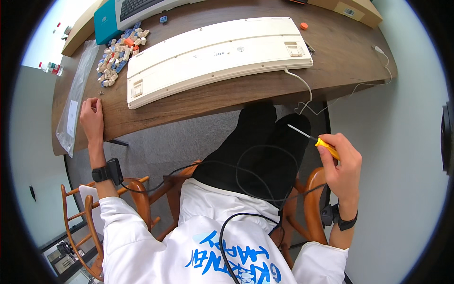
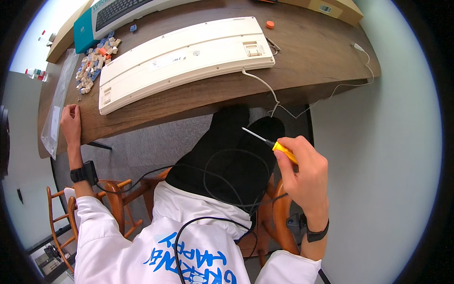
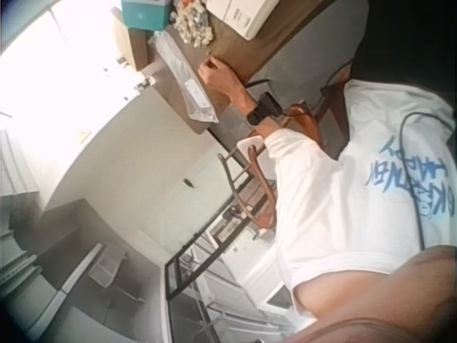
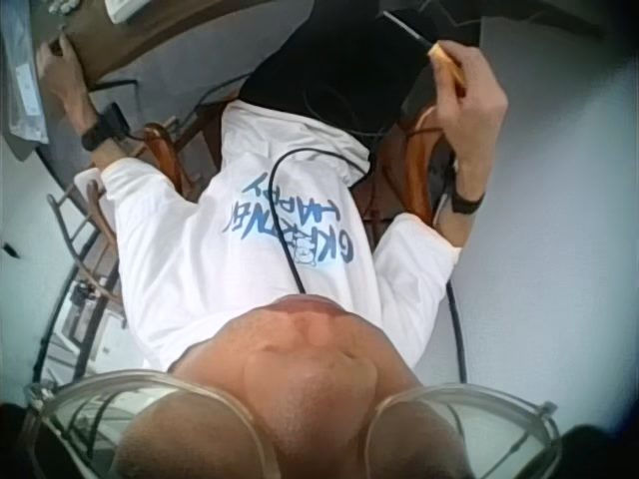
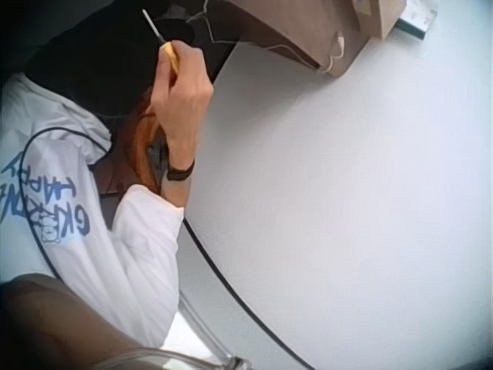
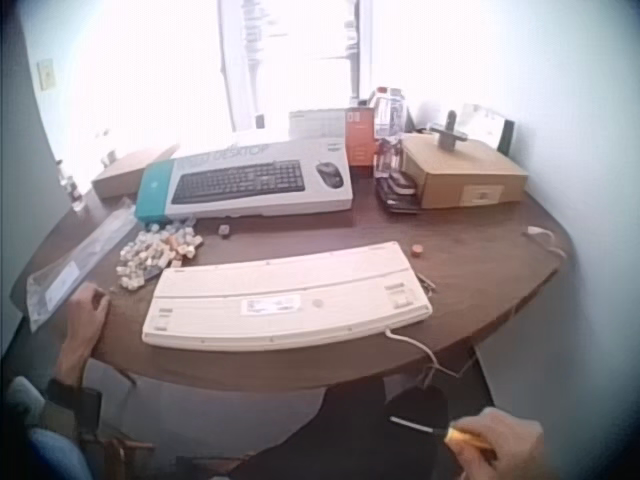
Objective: The person uses a yellow-handled screwdriver to remove screws from the underside of a white keyboard. They unscrew multiple fasteners along the edges and center, placing removed screws on the table. The keyboard remains on the desk throughout the clip.
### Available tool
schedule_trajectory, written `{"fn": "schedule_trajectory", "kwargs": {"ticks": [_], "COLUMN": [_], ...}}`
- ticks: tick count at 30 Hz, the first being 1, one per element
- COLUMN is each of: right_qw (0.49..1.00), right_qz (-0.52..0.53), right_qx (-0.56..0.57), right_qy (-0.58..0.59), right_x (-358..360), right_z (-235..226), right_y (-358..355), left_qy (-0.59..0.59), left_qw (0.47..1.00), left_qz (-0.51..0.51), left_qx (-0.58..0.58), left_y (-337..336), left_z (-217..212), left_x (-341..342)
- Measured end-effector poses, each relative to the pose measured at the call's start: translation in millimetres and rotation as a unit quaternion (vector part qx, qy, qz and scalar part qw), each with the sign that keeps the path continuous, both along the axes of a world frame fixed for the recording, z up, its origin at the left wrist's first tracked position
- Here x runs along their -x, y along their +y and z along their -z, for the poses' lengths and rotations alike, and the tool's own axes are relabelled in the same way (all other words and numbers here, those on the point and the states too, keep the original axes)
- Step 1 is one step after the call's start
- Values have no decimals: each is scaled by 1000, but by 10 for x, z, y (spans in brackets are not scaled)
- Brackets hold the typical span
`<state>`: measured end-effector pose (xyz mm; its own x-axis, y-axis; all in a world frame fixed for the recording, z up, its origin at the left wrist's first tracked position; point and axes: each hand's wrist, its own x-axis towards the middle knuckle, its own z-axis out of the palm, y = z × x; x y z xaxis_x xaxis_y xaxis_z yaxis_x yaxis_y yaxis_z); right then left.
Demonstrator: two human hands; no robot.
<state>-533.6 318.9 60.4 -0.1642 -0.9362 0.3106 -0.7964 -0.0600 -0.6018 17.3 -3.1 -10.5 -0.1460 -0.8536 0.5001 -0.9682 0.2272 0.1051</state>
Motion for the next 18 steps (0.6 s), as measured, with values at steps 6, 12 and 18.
{"fn": "schedule_trajectory", "kwargs": {"ticks": [6, 12, 18], "right_qw": [999, 996, 989], "right_qz": [-12, -19, -52], "right_qx": [3, -32, -9], "right_qy": [-36, -78, -139], "right_x": [-28, -70, -200], "right_z": [21, -109, -221], "right_y": [20, -8, -175], "left_qy": [64, 177, 259], "left_qw": [997, 983, 955], "left_qz": [-30, -37, 109], "left_qx": [-9, -14, -96], "left_y": [154, 455, 1080], "left_z": [-9, -323, -833], "left_x": [-51, 329, 1468]}}
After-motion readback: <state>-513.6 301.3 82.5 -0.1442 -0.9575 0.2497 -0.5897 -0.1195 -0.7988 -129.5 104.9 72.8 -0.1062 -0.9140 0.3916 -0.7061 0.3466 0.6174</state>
